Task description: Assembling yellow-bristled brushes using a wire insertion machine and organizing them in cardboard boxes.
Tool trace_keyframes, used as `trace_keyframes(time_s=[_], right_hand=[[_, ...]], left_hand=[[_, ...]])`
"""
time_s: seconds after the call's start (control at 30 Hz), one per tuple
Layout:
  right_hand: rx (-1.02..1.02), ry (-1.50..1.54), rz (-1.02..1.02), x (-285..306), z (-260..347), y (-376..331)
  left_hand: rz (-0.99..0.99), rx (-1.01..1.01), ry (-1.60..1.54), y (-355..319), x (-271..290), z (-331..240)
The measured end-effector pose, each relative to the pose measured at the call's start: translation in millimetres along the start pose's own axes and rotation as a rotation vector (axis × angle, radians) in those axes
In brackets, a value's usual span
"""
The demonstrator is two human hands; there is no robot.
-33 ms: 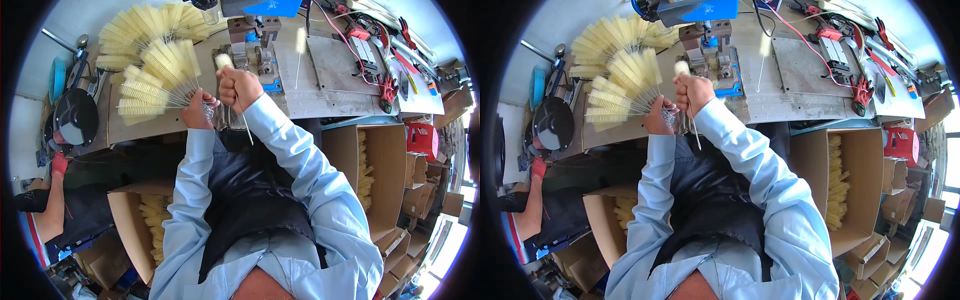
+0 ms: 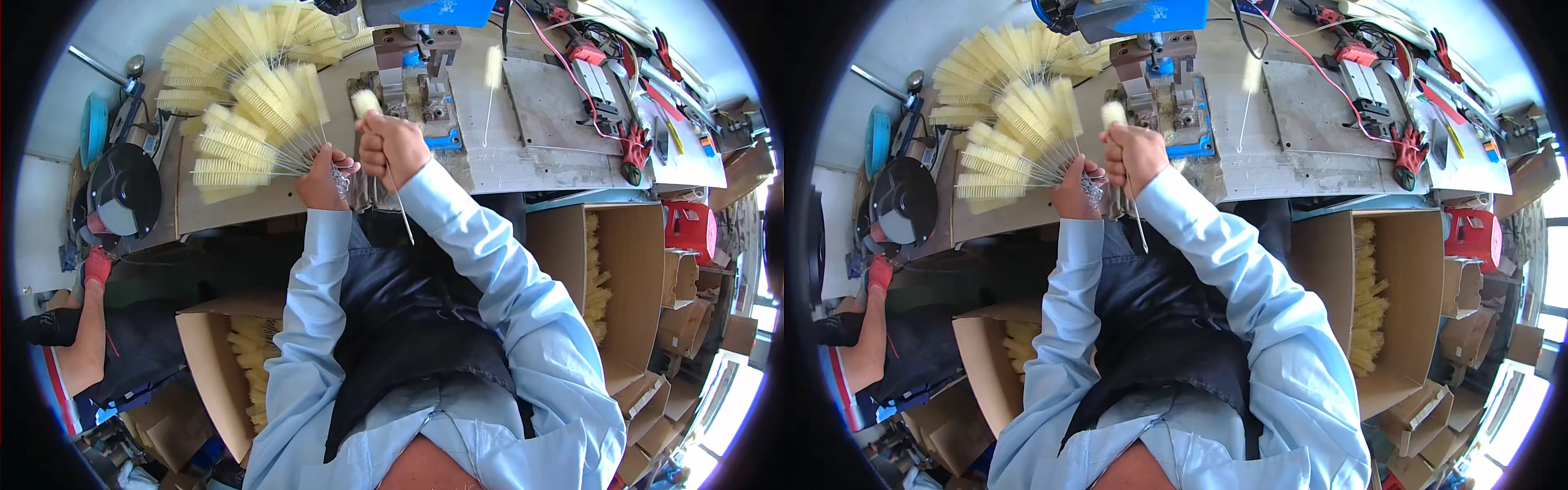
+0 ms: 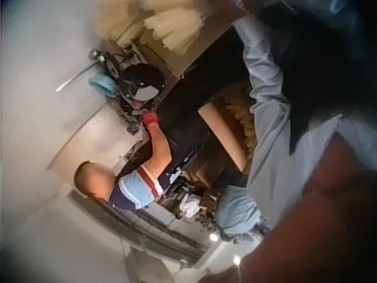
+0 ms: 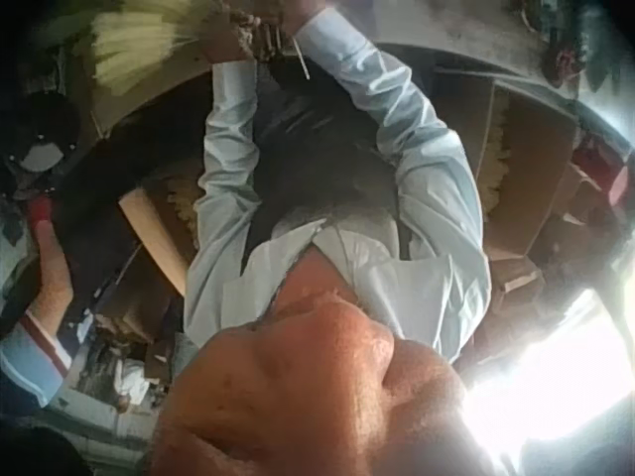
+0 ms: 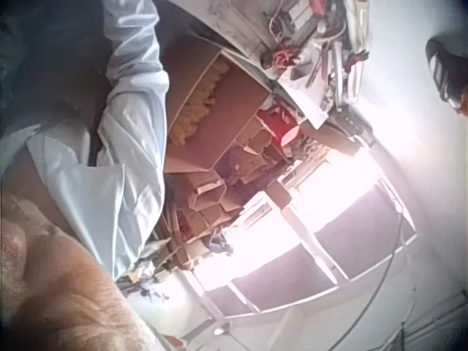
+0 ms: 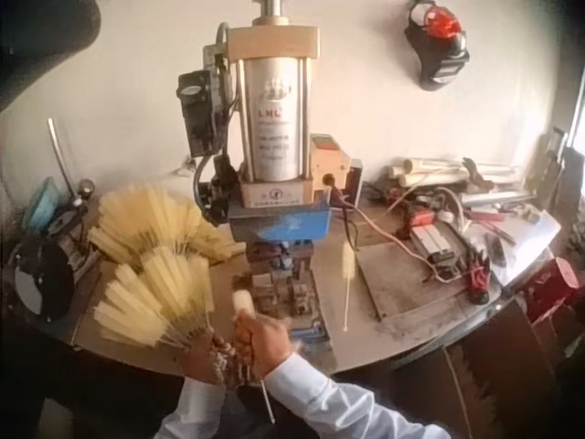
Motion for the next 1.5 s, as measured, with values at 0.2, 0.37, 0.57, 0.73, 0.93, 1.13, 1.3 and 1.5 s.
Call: trace_keyframes(time_s=[0.2,0.37,0.57,0.73,0.93,1.13,1.3,1.5], right_hand=[[0.274,-0.182,-0.153,54.0,10.2,-32.7],[0.340,-0.177,-0.157,75.8,26.8,-32.8],[0.238,0.005,0.057,73.7,23.8,-36.3],[0.000,0.241,0.460,51.1,3.0,-48.9],[-0.151,0.133,0.306,46.5,-30.0,-52.9],[-0.008,-0.196,-0.003,38.9,-19.2,-67.3],[0.195,-0.110,-0.079,66.8,22.3,-43.3],[0.281,-0.113,-0.118,80.9,37.6,-29.6]], left_hand=[[0.058,-0.090,0.025,1.5,-7.1,-1.6],[0.084,-0.082,0.057,-0.7,-8.4,-2.7],[0.060,-0.090,0.049,-4.1,-6.0,-1.5],[0.196,0.034,-0.126,-23.7,-25.6,-7.2],[0.368,0.041,-0.115,-45.1,-41.8,-18.7],[0.288,-0.018,-0.023,-37.5,-30.5,-11.0],[0.136,-0.059,-0.056,-16.4,-10.8,-8.5],[0.009,-0.046,-0.083,-1.3,3.5,-4.8]])
Point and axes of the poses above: each hand's wrist, its own y-axis towards the middle knuckle, its own x-axis out of the back of the hand, z = x × y, the point moved 4 cm from there along y, towards the middle knuckle, and after that the axes turned 3 degrees about -x, right-handed, at the moved point
